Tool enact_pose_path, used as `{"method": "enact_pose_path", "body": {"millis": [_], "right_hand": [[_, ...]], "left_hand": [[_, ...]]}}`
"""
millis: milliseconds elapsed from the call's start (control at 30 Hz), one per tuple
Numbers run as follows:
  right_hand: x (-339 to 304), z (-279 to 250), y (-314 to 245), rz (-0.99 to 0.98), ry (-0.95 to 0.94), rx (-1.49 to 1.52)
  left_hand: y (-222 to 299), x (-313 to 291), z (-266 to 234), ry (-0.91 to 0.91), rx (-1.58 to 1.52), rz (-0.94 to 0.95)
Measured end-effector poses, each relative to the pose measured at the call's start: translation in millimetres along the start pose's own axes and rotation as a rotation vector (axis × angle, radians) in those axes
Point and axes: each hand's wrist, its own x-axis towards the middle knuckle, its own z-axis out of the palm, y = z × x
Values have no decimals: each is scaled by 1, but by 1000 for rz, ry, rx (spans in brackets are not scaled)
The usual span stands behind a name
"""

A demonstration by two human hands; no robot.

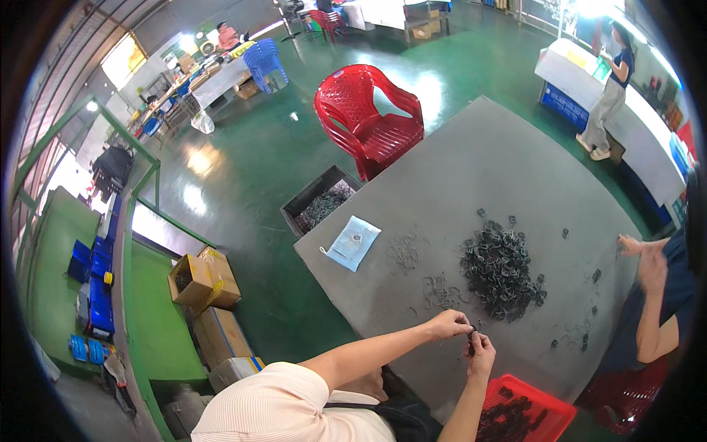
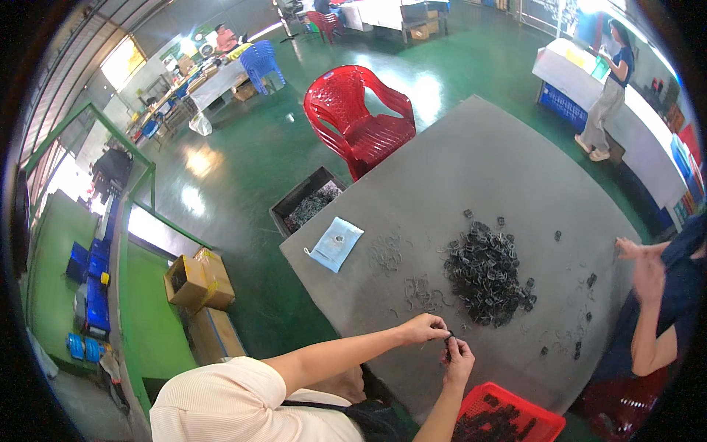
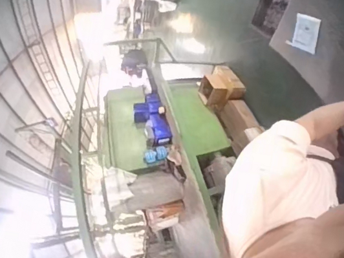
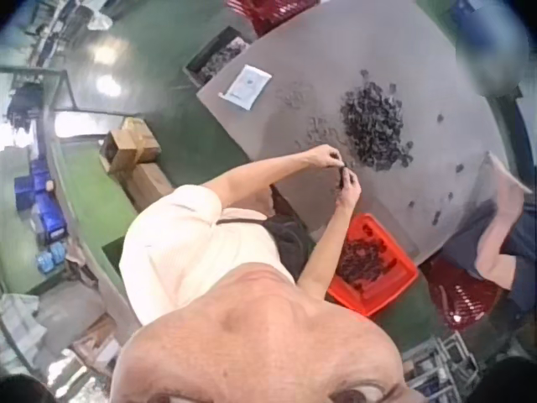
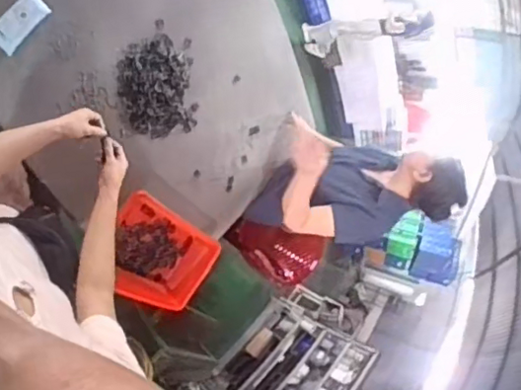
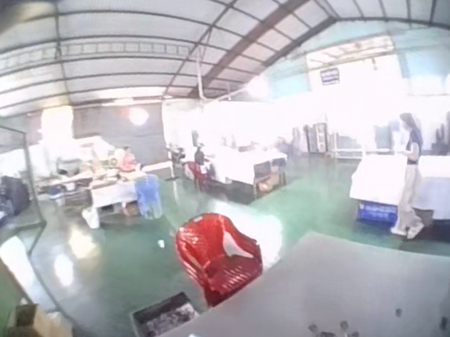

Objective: The person sorts and organizes black plastic buckles on a table by hand, picking them up from a pile and placing them into a yellow basket and a red tray.

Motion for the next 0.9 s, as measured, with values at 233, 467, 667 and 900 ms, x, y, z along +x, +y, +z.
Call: {"method": "enact_pose_path", "body": {"millis": [233, 467, 667, 900], "right_hand": [[33, -14, -7, 47, 103, -345], [7, -35, -15, 196, -183, 550], [-57, -38, -21, 174, 9, 676], [-91, -93, 4, 191, 146, 598]], "left_hand": [[-10, 8, -9, 287, -216, -171], [36, -27, 64, 438, 81, 511], [11, -32, 177, 82, 614, 912], [-23, -33, 264, -318, 1046, 1321]]}}
